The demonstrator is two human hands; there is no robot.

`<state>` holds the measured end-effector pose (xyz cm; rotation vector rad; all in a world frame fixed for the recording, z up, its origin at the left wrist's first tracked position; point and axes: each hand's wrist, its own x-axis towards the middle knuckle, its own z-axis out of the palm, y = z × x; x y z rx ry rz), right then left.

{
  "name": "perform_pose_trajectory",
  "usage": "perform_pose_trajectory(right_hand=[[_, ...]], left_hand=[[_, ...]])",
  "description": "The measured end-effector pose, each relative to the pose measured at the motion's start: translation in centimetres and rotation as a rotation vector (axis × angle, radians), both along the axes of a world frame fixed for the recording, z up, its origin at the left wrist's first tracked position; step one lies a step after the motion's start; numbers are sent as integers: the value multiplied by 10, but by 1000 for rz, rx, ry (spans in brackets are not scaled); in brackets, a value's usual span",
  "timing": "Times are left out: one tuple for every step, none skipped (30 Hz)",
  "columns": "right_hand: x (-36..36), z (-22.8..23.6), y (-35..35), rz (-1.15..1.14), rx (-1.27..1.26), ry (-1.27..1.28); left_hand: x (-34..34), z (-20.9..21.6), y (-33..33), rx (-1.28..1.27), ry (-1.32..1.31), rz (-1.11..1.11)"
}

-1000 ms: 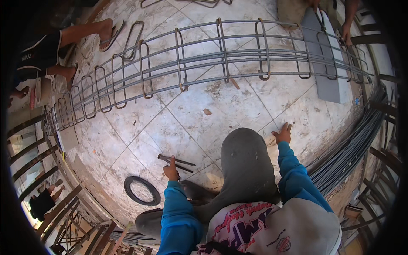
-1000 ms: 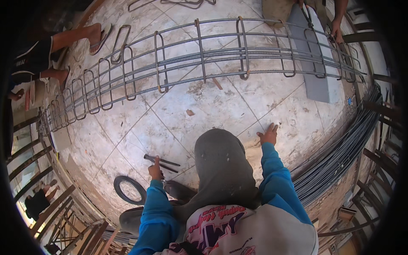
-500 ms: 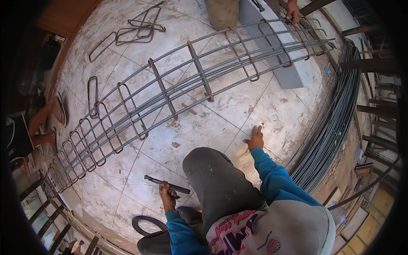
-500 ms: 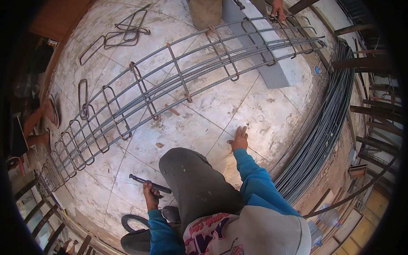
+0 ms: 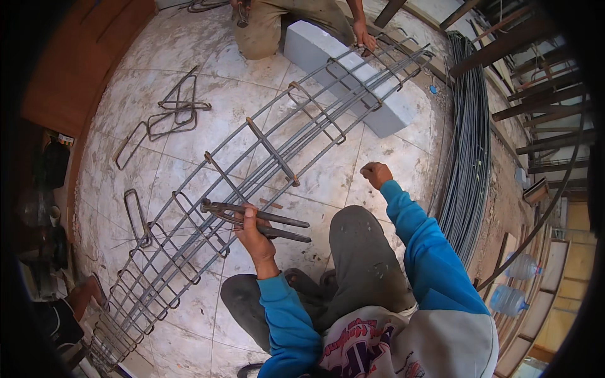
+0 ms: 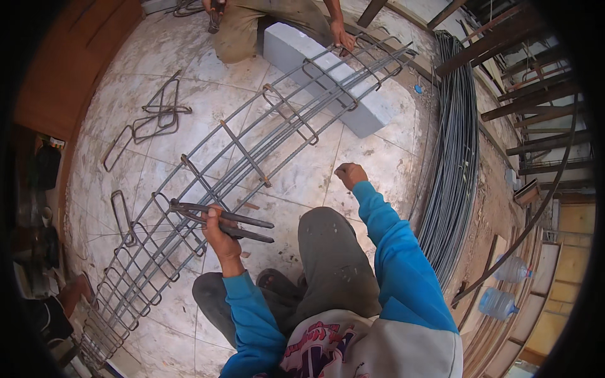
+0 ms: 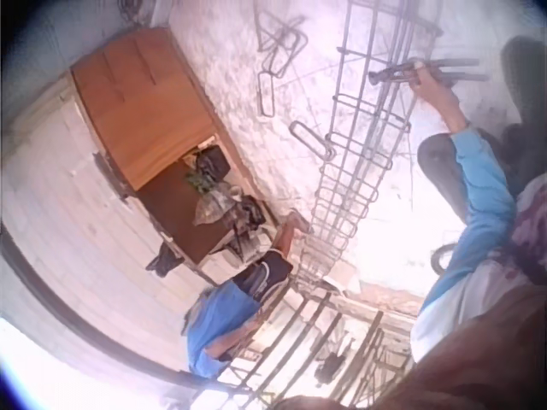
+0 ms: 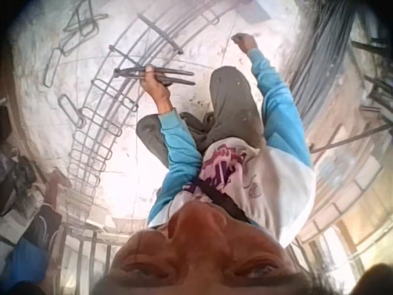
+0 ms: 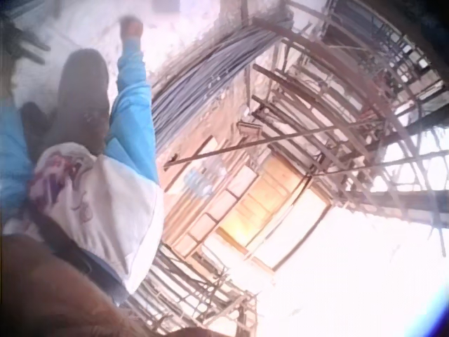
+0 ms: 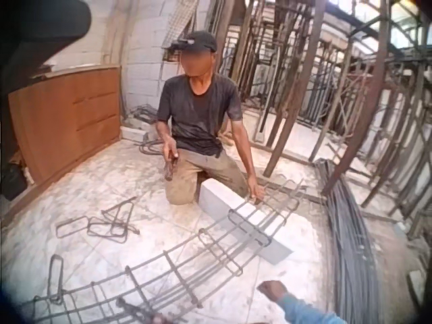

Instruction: The person marks locations on a steel rebar cage using a piece of chalk and a yellow measuring tape, then secures rebar intersections by hand using wire and pliers.

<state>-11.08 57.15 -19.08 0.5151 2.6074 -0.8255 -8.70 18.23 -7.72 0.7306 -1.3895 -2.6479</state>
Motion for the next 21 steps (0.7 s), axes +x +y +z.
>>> perform_pose_trajectory(right_hand=[[-20,20,-1,88,48,123],[-37,38,-5,62,39,217],[-49,52,-12,60,-20,269],[-60,63,-20,49,6,304],[-70,70,-28,73,-29,342],[-76,77,-33,46,7,312],[-83,82,-37,86,28,339],[-91,84,-44,155,2,406],[-99,84,-50,103,31,379],[-105,85,-51,152,20,393],[-112,84,-53,209,-14,430],[-117,80,-57,194,-29,404],[-120,76,-59,191,-62,393],[-120,70,-63,231,-58,385],[-119,63,-66,276,-68,395],[-114,58,-66,280,-53,436],[-111,52,-66,307,-64,439],[-112,47,-60,297,-136,447],[-117,43,-52,286,-143,451],[-125,39,-47,290,-182,419],[-134,36,-42,285,-226,412]], left_hand=[[-11,-1,15,19,4,15],[-20,-3,27,55,0,-36],[-25,-5,39,78,-33,-24],[-28,-8,50,117,25,-56],[-31,-11,59,125,15,-97],[-31,-15,67,132,8,-141],[-31,-19,77,135,6,-162],[-34,-23,84,138,27,-181],[-38,-28,90,121,22,-222],[-40,-32,100,131,30,-244],[-45,-36,109,142,47,-246],[-49,-40,117,162,42,-236],[-54,-45,126,132,60,-225],[-59,-49,130,131,69,-234],[-66,-53,131,125,88,-216],[-71,-58,135,122,119,-249],[-76,-63,136,107,146,-244],[-80,-67,133,101,159,-265],[-81,-71,135,103,161,-276],[-83,-75,133,80,179,-332],[-85,-78,133,60,160,-329]])
